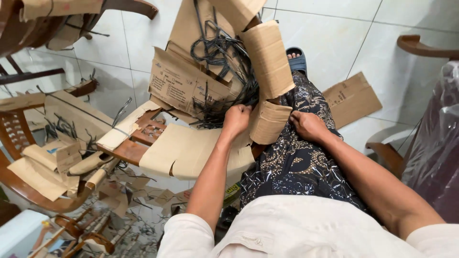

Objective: Wrapping a wooden chair frame with cardboard and securing it with plastic ties for protection during transport.

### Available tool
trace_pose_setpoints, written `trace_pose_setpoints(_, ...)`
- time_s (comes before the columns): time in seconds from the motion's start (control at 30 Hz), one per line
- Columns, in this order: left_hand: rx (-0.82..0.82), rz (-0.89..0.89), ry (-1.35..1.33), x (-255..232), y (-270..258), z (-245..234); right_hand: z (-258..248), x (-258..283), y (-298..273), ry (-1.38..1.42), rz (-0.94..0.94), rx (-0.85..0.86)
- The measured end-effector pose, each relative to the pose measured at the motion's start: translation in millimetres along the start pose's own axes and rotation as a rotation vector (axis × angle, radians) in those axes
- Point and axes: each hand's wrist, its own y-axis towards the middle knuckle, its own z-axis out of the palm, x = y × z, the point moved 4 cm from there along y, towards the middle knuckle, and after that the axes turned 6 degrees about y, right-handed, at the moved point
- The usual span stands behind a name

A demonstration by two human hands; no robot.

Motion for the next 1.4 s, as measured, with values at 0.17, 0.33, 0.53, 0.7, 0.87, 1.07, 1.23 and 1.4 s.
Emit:
trace_pose_setpoints(0.17, -0.068, 0.108, 0.008, -42.6, -70.0, -27.4, -10.5, 31.4, -41.0, -0.084, -0.039, -0.107)
trace_pose_setpoints(0.33, -0.139, 0.207, 0.025, -47.9, -98.6, -15.6, 1.5, 16.4, -43.6, -0.158, -0.073, -0.186)
trace_pose_setpoints(0.53, -0.286, 0.434, 0.081, -44.2, -111.8, 35.2, 2.5, 43.7, -96.8, 0.022, -0.157, -0.358)
trace_pose_setpoints(0.7, -0.432, 0.54, 0.219, -43.2, -131.7, 47.4, 12.4, 56.2, -116.4, 0.24, -0.395, -0.531)
trace_pose_setpoints(0.87, -0.873, 0.654, 0.452, -44.9, -144.3, 75.2, 24.2, 64.0, -124.7, 0.146, -0.599, -0.669)
trace_pose_setpoints(1.07, -1.029, 0.653, 0.357, -61.5, -138.8, 106.2, 7.6, 99.1, -153.7, -0.057, -0.756, -0.518)
trace_pose_setpoints(1.23, -0.906, 0.596, 0.335, -73.7, -152.2, 95.4, -4.5, 73.7, -112.5, -0.119, -0.763, -0.316)
trace_pose_setpoints(1.4, -0.8, 0.64, 0.127, -84.9, -144.6, 105.6, -9.7, 52.4, -72.1, 0.162, -0.821, -0.102)
